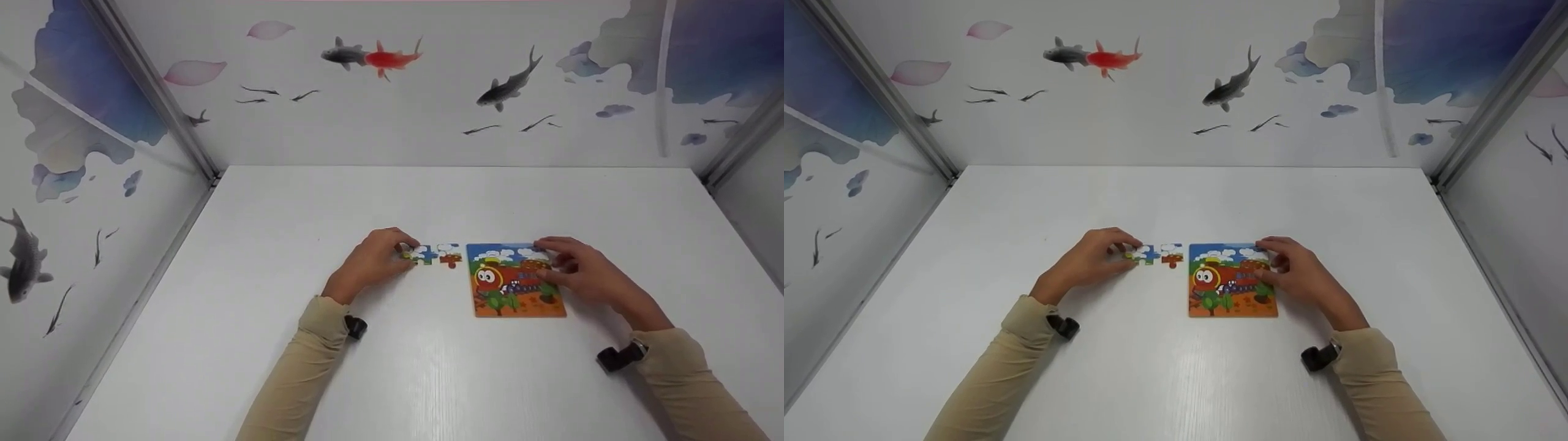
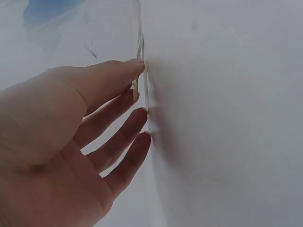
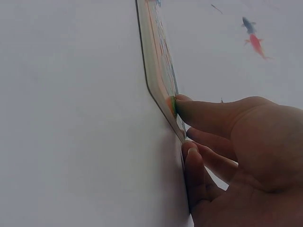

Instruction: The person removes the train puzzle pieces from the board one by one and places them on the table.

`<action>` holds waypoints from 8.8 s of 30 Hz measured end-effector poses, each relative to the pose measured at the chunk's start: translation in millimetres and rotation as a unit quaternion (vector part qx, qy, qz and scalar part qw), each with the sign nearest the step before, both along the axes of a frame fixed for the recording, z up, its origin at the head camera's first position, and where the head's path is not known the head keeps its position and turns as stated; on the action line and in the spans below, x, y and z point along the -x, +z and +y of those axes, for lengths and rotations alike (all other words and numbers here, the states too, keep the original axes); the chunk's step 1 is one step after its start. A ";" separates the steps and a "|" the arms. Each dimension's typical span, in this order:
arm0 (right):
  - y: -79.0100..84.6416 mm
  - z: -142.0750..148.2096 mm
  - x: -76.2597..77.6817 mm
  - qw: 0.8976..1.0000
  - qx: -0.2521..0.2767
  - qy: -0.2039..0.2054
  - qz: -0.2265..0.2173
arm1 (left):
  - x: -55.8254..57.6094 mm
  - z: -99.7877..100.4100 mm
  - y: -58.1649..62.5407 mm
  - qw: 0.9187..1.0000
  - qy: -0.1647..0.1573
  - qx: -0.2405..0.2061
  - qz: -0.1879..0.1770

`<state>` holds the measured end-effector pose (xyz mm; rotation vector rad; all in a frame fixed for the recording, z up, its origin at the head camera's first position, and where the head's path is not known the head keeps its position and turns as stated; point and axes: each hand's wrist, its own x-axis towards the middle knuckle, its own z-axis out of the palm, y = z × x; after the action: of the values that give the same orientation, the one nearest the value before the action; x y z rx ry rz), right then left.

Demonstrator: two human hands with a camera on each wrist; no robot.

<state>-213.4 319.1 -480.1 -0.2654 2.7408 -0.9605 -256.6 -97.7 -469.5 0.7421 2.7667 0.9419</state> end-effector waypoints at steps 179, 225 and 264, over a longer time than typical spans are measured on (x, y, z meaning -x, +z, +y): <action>-1.7 -0.5 -0.4 1.000 0.007 0.001 -0.006 | -1.9 88.0 12.3 0.993 -0.049 -0.066 0.082; -1.4 1.8 -0.5 1.000 0.001 0.004 0.004 | 0.0 -32.3 9.5 1.000 0.016 -0.014 0.017; -1.3 -0.3 -0.6 1.000 0.003 -0.002 0.000 | 5.1 -35.8 3.4 0.998 0.033 0.026 -0.043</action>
<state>-212.8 318.8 -481.4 -0.2615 2.7402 -0.9684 -261.8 -133.5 -466.0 0.5921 2.7447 0.8872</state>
